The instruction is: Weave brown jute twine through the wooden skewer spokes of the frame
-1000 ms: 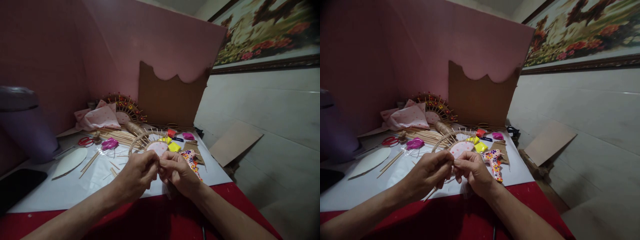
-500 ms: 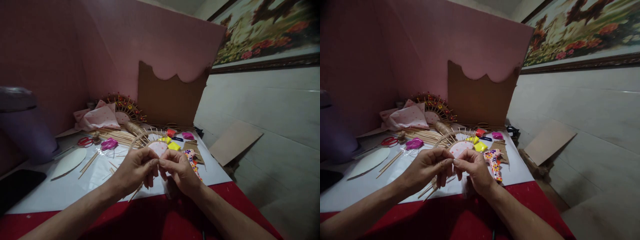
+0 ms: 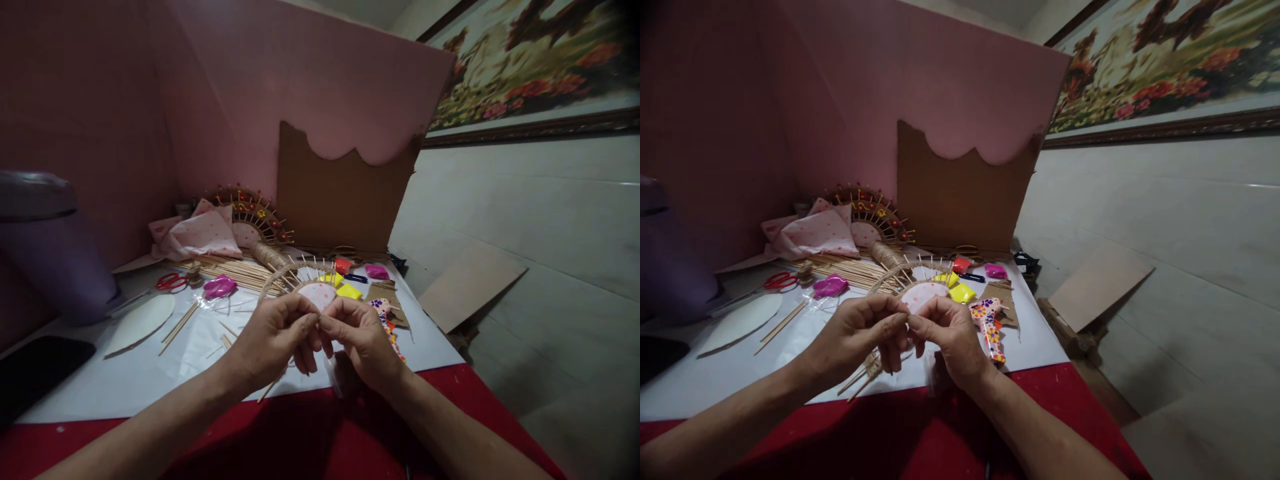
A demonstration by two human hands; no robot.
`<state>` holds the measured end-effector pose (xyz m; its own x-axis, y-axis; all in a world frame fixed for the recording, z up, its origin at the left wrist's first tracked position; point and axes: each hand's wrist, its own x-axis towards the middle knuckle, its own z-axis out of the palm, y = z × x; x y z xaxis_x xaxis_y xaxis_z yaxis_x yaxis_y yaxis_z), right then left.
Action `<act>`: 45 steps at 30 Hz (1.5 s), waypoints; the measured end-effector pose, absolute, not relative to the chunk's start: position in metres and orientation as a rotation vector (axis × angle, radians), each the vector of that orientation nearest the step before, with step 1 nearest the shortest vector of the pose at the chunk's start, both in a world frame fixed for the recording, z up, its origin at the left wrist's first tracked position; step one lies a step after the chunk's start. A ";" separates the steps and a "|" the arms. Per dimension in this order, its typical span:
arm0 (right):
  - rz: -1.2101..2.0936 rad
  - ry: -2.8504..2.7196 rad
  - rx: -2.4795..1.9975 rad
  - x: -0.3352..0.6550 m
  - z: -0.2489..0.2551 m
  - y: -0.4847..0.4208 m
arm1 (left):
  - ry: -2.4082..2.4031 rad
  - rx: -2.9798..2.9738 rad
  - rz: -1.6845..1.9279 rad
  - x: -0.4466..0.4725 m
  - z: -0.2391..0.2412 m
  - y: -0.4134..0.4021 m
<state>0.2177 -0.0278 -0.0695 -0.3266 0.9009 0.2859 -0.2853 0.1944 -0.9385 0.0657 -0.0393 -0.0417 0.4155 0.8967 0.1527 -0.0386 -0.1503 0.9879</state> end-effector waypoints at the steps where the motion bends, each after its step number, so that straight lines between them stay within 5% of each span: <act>1: 1.361 -1.384 -0.648 0.218 -0.069 -0.028 | 0.792 1.470 1.001 0.066 -0.042 -0.039; 11: 0.689 -1.652 -0.867 0.217 -0.073 -0.037 | 0.763 1.374 0.968 0.066 -0.041 -0.040; 20: 1.031 -1.475 -0.767 0.213 -0.073 -0.036 | 0.696 1.250 0.991 0.066 -0.044 -0.036; 28: 0.697 -1.656 -0.870 0.217 -0.075 -0.037 | 0.730 1.272 0.965 0.066 -0.043 -0.037; 39: 1.434 -1.354 -0.641 0.214 -0.076 -0.030 | 0.624 1.267 0.965 0.063 -0.049 -0.034; 45: 1.554 -1.316 -0.602 0.216 -0.075 -0.029 | 0.728 1.366 0.984 0.066 -0.041 -0.038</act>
<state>0.2163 -0.0294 -0.0752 -0.4021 0.8908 0.2115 -0.3554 0.0611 -0.9327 0.0660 -0.0383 -0.0409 0.4389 0.8905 0.1204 -0.1458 -0.0616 0.9874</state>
